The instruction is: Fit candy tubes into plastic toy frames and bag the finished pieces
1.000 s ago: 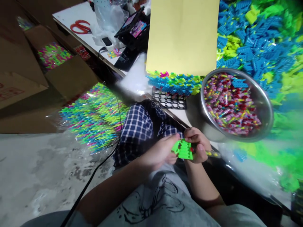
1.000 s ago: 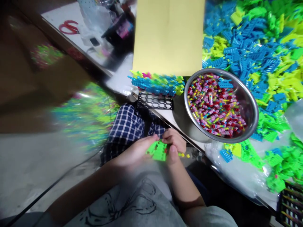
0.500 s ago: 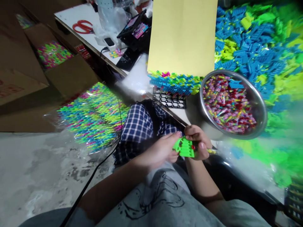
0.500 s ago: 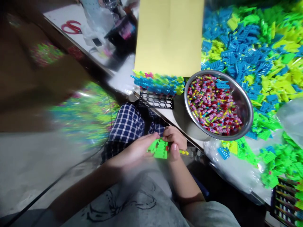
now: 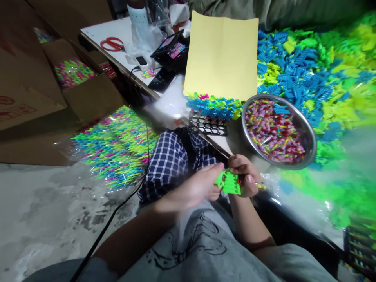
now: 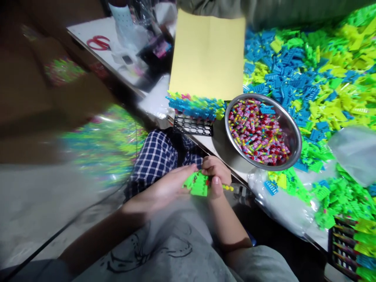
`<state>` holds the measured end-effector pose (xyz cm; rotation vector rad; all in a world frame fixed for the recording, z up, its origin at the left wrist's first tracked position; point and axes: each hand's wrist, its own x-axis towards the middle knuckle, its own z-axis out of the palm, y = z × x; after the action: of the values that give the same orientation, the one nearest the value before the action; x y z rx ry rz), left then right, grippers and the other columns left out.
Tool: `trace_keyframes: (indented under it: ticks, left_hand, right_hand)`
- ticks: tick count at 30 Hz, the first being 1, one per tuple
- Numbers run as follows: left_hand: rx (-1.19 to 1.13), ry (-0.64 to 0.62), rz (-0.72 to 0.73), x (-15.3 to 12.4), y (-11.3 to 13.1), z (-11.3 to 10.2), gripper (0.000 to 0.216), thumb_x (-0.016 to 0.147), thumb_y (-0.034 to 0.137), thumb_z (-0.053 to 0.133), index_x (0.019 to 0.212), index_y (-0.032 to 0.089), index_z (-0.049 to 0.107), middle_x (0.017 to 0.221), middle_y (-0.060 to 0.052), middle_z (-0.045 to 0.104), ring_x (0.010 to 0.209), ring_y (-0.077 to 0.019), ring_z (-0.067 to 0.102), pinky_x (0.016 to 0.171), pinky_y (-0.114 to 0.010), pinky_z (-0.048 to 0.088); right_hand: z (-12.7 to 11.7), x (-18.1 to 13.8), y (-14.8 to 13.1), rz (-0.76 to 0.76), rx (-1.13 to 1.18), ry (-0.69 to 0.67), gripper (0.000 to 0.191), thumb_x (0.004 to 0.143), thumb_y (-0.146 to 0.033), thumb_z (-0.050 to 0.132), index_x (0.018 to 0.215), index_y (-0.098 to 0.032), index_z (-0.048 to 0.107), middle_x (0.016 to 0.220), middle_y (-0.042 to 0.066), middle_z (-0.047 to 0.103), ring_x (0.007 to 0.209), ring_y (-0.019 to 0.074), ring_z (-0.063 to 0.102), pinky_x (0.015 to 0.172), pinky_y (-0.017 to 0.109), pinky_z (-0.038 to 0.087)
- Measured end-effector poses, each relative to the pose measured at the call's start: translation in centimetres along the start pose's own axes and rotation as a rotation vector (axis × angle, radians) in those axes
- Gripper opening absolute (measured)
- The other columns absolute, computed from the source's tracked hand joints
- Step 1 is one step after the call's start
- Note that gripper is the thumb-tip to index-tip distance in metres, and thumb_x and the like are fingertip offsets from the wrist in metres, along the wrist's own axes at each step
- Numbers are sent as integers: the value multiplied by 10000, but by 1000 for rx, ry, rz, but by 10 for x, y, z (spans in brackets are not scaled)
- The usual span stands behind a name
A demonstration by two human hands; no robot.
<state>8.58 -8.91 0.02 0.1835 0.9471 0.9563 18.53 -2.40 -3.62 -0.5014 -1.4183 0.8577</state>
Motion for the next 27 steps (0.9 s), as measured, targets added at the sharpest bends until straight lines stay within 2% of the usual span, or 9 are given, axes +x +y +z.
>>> trace_keyframes:
  ticks: [3, 7, 9, 13, 16, 24, 26, 27]
  left_hand:
    - [54, 4, -4, -3, 2, 4, 297, 735, 420, 584, 906, 177, 585, 804, -27, 585, 670, -104, 538, 548, -197, 387]
    - [200, 165, 120, -3, 8, 4, 239, 746, 417, 564, 850, 201, 570, 773, 2, 550, 681, -106, 518, 575, -199, 397]
    - [268, 179, 191, -3, 11, 1, 239, 754, 443, 541, 790, 207, 548, 717, 23, 518, 652, -97, 495, 570, -192, 392]
    - [396, 174, 320, -6, 12, -9, 278, 778, 496, 480, 794, 220, 512, 702, 35, 479, 634, -90, 455, 579, -185, 384]
    - [495, 164, 385, -8, 11, -15, 278, 802, 495, 443, 811, 223, 498, 680, 34, 436, 624, -96, 424, 573, -189, 372]
    - [534, 194, 370, 6, 12, -34, 306, 803, 509, 432, 845, 213, 497, 685, 27, 445, 637, -100, 438, 575, -194, 372]
    - [501, 209, 361, 11, 19, -44, 305, 799, 500, 446, 848, 204, 499, 686, 26, 463, 625, -94, 451, 551, -187, 370]
    - [488, 222, 356, 13, 24, -49, 301, 792, 493, 463, 825, 197, 502, 670, 28, 469, 603, -89, 452, 524, -181, 361]
  right_hand:
    - [-2, 1, -1, 2, 39, -16, 367, 760, -447, 372, 483, -215, 437, 423, -5, 400, 361, 138, 359, 393, 310, 305]
    - [-5, -5, -1, 196, 122, -42, 302, 709, -472, 456, 641, -195, 553, 566, 28, 501, 503, 163, 460, 467, 307, 350]
    - [-2, -7, -4, 317, 191, 35, 307, 709, -494, 464, 691, -198, 540, 565, 7, 478, 491, 143, 437, 461, 278, 341]
    - [8, -7, -11, 516, 301, 265, 311, 802, -404, 446, 580, -206, 355, 429, -71, 320, 376, 89, 301, 413, 218, 290]
    - [14, -6, -11, 571, 276, 328, 358, 806, -350, 486, 547, -199, 291, 407, -80, 316, 370, 77, 286, 404, 204, 275]
    - [20, -16, 9, 616, 198, 311, 368, 798, -348, 515, 548, -199, 289, 422, -85, 336, 389, 70, 301, 420, 203, 281]
    - [19, -17, 16, 678, 158, 245, 361, 792, -352, 534, 552, -195, 316, 447, -81, 353, 414, 71, 321, 426, 199, 279]
    - [18, -16, 18, 722, 129, 157, 347, 776, -348, 561, 558, -190, 343, 468, -77, 376, 432, 72, 342, 433, 196, 287]
